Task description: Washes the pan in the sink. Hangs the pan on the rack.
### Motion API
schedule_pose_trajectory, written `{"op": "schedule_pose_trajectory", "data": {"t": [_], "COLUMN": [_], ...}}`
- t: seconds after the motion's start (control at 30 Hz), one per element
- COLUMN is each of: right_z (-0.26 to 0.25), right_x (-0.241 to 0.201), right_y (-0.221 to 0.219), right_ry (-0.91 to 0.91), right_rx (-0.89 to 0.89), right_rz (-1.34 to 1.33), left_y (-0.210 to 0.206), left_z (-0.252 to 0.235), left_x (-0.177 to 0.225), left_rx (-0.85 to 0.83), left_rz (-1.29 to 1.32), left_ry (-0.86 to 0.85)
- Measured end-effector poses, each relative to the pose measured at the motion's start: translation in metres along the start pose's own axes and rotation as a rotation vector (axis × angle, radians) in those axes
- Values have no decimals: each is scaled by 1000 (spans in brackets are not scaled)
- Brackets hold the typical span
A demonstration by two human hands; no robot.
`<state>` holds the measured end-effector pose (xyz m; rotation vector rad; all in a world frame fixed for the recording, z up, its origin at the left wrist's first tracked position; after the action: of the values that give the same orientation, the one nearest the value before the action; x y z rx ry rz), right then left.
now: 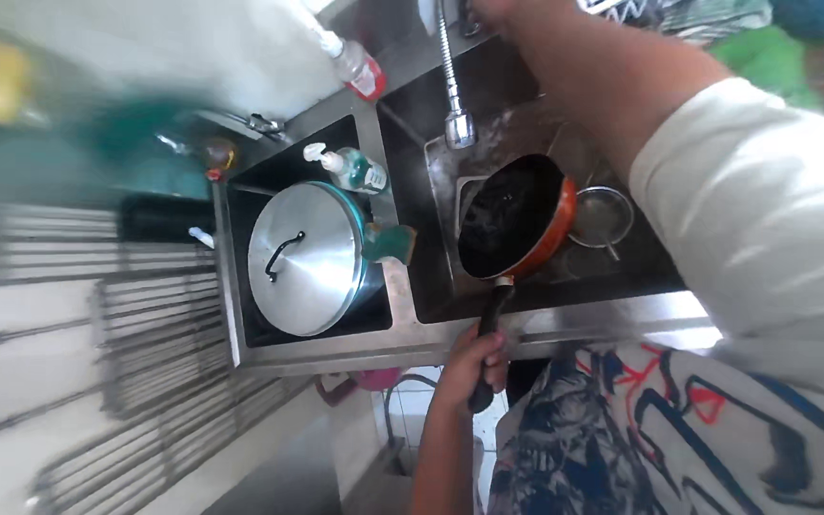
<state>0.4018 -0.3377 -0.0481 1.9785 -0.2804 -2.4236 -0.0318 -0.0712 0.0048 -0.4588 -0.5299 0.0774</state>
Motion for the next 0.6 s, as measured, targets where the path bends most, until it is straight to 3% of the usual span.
{"op": "schedule_pose_trajectory", "data": {"t": [0.1,0.3,0.6], "right_z": [64,208,317], "right_x": [-47,-78,35], "right_y": [12,79,117], "right_ry": [-98,147,-20], "right_rx": [-61,-140,20], "right_rz": [17,90,13], "left_y": [5,24,37], "left_z": [0,-8,-16], "left_x": [3,4,-2], "left_rx": [-113,-520,-849], "left_rz": [325,782,739], "left_ry": [40,198,185]}}
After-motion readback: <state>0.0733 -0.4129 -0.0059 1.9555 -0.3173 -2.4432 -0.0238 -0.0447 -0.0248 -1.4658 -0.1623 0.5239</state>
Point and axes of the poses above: each hand's wrist, its own z-axis away from the middle knuckle, its own y-axis out of the back of the hand, x = y × z, the point moved 1 cm from there along -z, towards the middle knuckle, and after that the axes turned 1 degree about z, right-handed, at the moved point
